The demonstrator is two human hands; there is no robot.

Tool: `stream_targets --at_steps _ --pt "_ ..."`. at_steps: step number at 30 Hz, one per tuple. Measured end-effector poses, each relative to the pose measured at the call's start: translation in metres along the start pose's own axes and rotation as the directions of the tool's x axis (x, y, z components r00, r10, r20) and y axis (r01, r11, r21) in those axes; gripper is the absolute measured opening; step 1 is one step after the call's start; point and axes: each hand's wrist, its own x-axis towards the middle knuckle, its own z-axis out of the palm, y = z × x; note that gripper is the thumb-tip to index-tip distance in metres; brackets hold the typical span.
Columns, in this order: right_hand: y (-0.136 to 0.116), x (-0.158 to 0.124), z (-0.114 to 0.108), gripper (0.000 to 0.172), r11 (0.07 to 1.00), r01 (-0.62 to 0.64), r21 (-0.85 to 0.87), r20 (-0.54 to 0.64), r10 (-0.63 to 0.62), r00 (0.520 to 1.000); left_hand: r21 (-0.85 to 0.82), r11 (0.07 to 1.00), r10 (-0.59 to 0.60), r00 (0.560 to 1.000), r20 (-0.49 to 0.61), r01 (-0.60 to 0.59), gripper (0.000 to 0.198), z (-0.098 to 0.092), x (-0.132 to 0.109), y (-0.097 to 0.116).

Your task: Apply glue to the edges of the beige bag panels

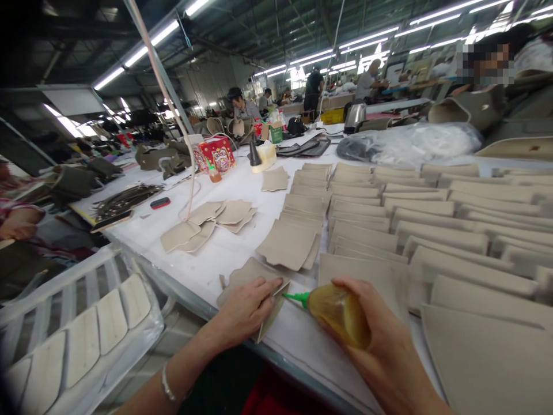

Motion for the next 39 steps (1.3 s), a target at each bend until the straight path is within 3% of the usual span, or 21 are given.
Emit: stream_targets --at_steps 5,11,17,22,26,29,34,39 --pt "-0.001 -0.005 0.003 0.036 0.996 -0.027 0.091 0.096 0.018 0.995 -0.037 0.999 0.006 1.000 0.002 -0.006 0.048 0.001 0.001 -0.003" --pt "0.001 0.004 -0.001 0.036 0.999 0.012 -0.039 -0.011 -0.012 1.000 -0.043 0.999 0.000 1.000 -0.002 0.000 0.049 0.003 0.001 -0.003" --pt "0.004 0.003 -0.001 0.035 0.999 0.016 0.029 0.086 -0.019 0.996 -0.054 0.999 -0.004 1.000 0.002 0.004 0.050 0.002 0.003 -0.003" --pt "0.010 0.010 -0.001 0.037 0.996 0.043 -0.077 -0.010 -0.044 0.999 -0.060 0.998 0.002 1.000 -0.001 -0.002 0.050 0.002 0.003 -0.004" --pt "0.007 0.008 -0.001 0.033 0.995 0.077 -0.062 0.022 -0.076 0.997 -0.069 0.998 0.008 1.000 -0.005 -0.008 0.049 0.003 0.003 -0.004" --pt "0.005 0.008 -0.001 0.034 0.999 0.050 -0.021 0.057 -0.049 0.997 -0.067 0.998 0.016 1.000 -0.009 -0.016 0.048 0.004 0.003 -0.005" --pt "0.006 0.009 -0.002 0.037 0.997 0.025 -0.068 -0.020 -0.026 0.999 -0.062 0.998 0.011 1.000 -0.015 -0.012 0.048 0.004 0.003 -0.005" --pt "0.001 0.001 -0.002 0.038 0.996 -0.074 0.057 0.102 0.068 0.992 -0.070 0.997 0.011 1.000 -0.006 -0.012 0.049 0.002 0.002 -0.004"
